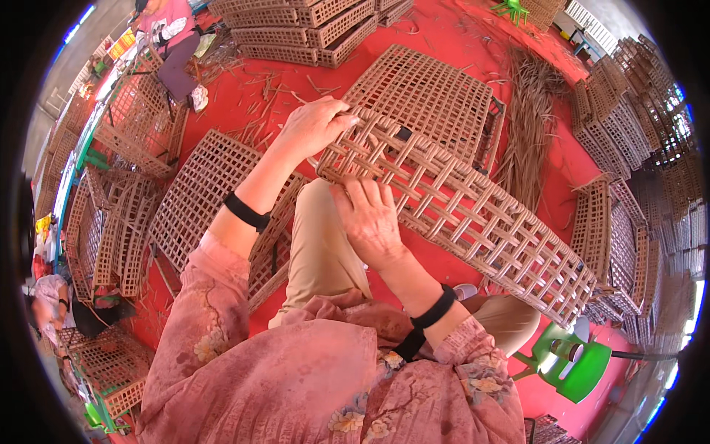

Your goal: The recorder is weaving a rectangular bamboo basket by threading thin bamboo strips through a pre-constructed frame.

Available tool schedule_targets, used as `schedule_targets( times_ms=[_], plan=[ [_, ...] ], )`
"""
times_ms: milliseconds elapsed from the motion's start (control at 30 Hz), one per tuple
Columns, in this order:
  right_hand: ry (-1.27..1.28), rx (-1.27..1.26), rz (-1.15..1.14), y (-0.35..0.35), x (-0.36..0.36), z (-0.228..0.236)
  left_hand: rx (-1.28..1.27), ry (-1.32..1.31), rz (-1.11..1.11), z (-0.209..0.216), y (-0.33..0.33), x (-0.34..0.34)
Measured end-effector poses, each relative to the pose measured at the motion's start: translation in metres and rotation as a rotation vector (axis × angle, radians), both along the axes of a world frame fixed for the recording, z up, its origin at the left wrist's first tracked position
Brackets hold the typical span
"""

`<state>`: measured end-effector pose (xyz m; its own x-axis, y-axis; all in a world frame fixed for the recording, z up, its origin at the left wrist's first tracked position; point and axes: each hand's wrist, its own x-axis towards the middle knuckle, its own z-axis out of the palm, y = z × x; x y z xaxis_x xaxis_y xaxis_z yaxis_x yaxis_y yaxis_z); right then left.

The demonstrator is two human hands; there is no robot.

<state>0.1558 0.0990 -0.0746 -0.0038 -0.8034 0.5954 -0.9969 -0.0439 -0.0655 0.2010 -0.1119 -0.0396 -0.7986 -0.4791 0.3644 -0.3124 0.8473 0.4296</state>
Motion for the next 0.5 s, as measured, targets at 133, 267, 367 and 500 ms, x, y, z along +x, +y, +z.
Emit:
schedule_targets(
  times_ms=[133, 267, 367, 500],
  plan=[
    [0.074, 0.024, -0.016, -0.017, 0.002, -0.003, 0.104, -0.265, 0.012, 0.025, -0.007, -0.007],
    [0.195, 0.078, -0.042, -0.035, -0.001, -0.001, 0.098, -0.29, 0.028, 0.024, -0.007, -0.012],
    [0.265, 0.118, -0.078, -0.046, -0.003, -0.005, 0.21, -0.169, 0.042, 0.017, -0.011, -0.01],
    [0.285, 0.121, -0.136, -0.059, -0.001, 0.0, 0.379, -0.026, 0.078, 0.014, -0.011, -0.017]
  ],
)
